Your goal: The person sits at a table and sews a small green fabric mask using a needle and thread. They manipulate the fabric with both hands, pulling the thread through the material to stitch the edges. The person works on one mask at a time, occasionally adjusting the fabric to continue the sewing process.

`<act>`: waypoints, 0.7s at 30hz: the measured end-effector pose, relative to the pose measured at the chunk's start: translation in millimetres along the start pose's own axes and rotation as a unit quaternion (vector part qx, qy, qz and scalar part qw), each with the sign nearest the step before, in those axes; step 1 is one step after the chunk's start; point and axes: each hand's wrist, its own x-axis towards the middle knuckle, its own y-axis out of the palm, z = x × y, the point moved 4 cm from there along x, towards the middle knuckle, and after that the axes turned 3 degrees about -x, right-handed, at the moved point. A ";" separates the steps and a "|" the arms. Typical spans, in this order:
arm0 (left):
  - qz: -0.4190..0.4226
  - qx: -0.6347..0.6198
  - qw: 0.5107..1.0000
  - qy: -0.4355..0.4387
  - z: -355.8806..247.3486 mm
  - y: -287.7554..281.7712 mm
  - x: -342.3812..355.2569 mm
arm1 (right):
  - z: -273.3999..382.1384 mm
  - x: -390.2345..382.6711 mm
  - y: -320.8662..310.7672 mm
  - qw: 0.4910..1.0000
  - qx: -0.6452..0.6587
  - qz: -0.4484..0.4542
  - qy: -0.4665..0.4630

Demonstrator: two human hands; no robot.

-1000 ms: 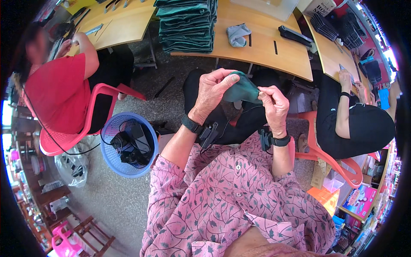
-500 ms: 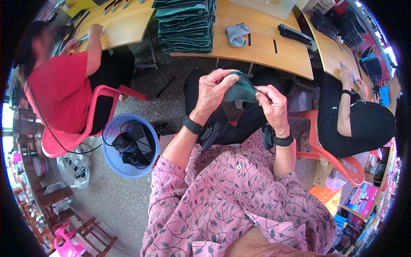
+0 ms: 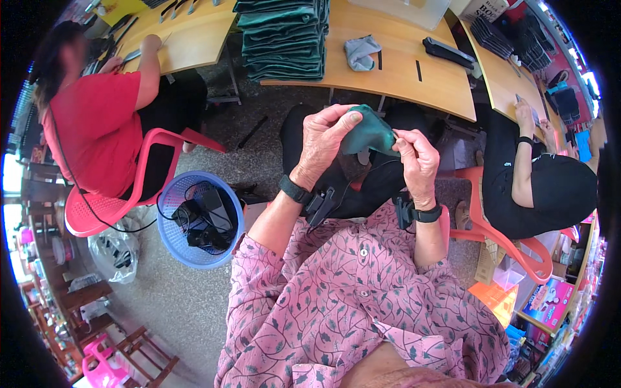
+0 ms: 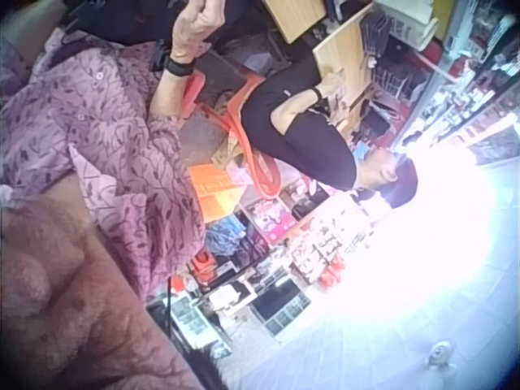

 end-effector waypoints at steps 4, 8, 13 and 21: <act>0.027 0.034 0.999 0.029 -1.1 3.8 -2.3 | -1.0 -1.6 2.1 0.999 0.024 -0.024 -0.014; 0.041 0.021 0.999 0.012 -4.3 9.0 -6.3 | -2.8 -0.4 -0.9 0.999 0.034 -0.011 0.012; 0.031 -0.007 0.999 0.007 -11.1 12.1 -5.7 | -2.7 1.3 1.2 1.000 0.022 0.013 -0.002; 0.038 0.001 0.999 0.008 -8.1 8.7 -4.6 | 1.9 2.8 1.8 0.999 -0.007 0.025 -0.027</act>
